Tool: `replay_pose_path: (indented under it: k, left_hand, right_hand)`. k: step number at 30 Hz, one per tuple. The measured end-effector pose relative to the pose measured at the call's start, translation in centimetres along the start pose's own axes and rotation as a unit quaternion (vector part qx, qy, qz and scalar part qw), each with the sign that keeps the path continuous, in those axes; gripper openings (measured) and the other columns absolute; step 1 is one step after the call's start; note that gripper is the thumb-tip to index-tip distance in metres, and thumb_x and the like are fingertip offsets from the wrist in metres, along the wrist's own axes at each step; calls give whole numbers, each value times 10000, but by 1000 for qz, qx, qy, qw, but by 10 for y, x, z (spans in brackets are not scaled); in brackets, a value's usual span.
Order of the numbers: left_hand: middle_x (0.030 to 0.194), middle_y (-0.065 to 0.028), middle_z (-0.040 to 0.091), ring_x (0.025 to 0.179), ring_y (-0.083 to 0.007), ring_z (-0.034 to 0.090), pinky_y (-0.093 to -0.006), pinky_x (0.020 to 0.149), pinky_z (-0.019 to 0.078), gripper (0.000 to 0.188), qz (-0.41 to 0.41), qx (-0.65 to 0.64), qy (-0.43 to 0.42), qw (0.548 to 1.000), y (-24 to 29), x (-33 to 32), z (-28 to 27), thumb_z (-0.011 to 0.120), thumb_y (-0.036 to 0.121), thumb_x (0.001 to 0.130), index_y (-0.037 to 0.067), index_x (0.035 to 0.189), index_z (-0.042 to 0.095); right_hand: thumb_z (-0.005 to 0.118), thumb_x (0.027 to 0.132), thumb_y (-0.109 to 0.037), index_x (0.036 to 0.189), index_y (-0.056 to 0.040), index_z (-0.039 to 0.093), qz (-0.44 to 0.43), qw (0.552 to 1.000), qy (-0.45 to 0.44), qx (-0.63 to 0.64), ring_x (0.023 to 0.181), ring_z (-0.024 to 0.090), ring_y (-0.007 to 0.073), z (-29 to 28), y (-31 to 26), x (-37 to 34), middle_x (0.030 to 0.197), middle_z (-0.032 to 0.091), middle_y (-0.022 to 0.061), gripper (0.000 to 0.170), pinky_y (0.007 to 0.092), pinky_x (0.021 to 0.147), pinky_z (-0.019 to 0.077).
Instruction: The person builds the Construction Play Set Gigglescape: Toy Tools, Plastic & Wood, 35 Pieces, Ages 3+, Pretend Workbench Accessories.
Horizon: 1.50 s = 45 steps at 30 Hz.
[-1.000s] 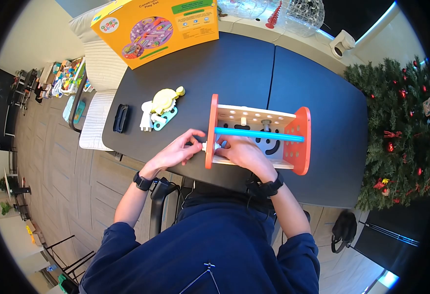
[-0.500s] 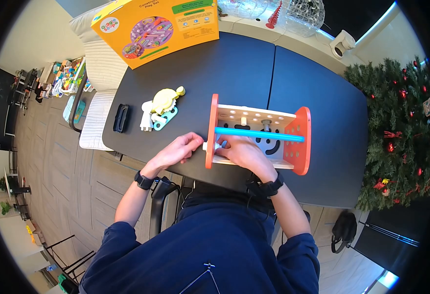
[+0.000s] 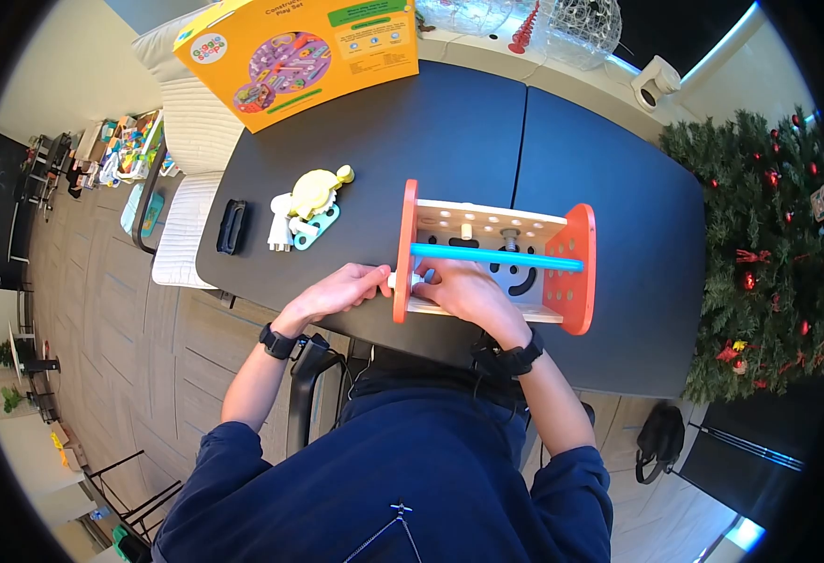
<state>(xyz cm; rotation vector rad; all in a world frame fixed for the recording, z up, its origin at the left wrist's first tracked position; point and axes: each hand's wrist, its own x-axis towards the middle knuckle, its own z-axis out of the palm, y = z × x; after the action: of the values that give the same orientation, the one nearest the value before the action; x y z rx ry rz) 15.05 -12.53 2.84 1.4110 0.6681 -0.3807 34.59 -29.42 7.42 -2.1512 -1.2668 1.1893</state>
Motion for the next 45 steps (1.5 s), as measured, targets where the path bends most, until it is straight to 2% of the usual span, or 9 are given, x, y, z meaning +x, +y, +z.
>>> replay_pose_path:
  k: [4,7,10,13,19,25,34,40,45]
  left_hand:
    - [746,111,442,641,-14,364,-231,544,276,319,52,47,7,998,-1,0,5,609,421,1127,111,1086,669]
    - [756,110,443,638,-17,364,-230,533,275,305,159,-7,44,986,-9,-1,7,602,422,1128,125,1093,663]
    - [765,106,449,640,-16,366,-228,532,284,267,68,0,50,996,7,-10,6,602,386,1131,126,1185,632]
    - [773,93,472,656,-27,400,-236,563,318,342,-1,-18,33,999,3,0,2,658,373,1099,84,1268,592]
    - [798,66,498,649,-27,405,-240,547,331,412,108,17,-10,994,-13,1,3,567,477,1124,101,1289,535]
    - [750,101,449,613,-16,358,-232,520,283,276,-13,-55,37,998,5,-6,9,589,368,1142,115,1245,551]
    - [735,102,429,596,-16,334,-228,513,268,264,110,-63,-3,992,-4,-7,8,622,348,1132,97,1210,591]
    - [737,96,450,600,-15,342,-231,511,269,295,-11,-75,-4,997,-2,3,2,661,286,1110,102,1301,530]
    - [776,76,487,612,-36,378,-242,524,309,400,52,2,-31,998,-8,7,5,615,409,1104,90,1326,521]
  right_hand:
    - [736,1002,-312,1293,-98,711,-21,1000,10,-1,793,720,274,6,10,3,850,743,114,362,419,743,543]
    - [736,1003,-323,1303,-101,710,-33,999,12,6,789,718,272,9,14,6,847,741,118,374,416,740,542]
    - [734,982,-337,1253,-57,743,0,1000,-2,-2,1009,767,335,3,4,2,1072,803,163,389,444,885,586]
    - [735,983,-343,1256,-58,742,5,1000,-4,0,1013,767,336,1,1,0,1072,803,162,395,447,885,586]
    - [736,984,-346,1250,-59,746,8,1000,-7,0,1015,765,337,1,2,1,1075,801,164,391,450,883,586]
    - [740,976,-339,1234,-47,747,-6,1000,4,-2,1023,761,342,1,0,0,1087,794,176,390,451,886,585]
    - [752,969,-334,1225,-27,740,5,1000,-1,3,1033,756,350,0,-1,0,1096,785,189,400,448,895,582]
    - [749,970,-331,1231,-32,738,7,1000,-1,-3,1033,756,352,0,-1,0,1100,783,193,397,448,893,583]
    - [748,971,-336,1240,-34,736,9,1000,-6,4,1037,756,354,0,0,0,1101,784,193,404,451,894,583]
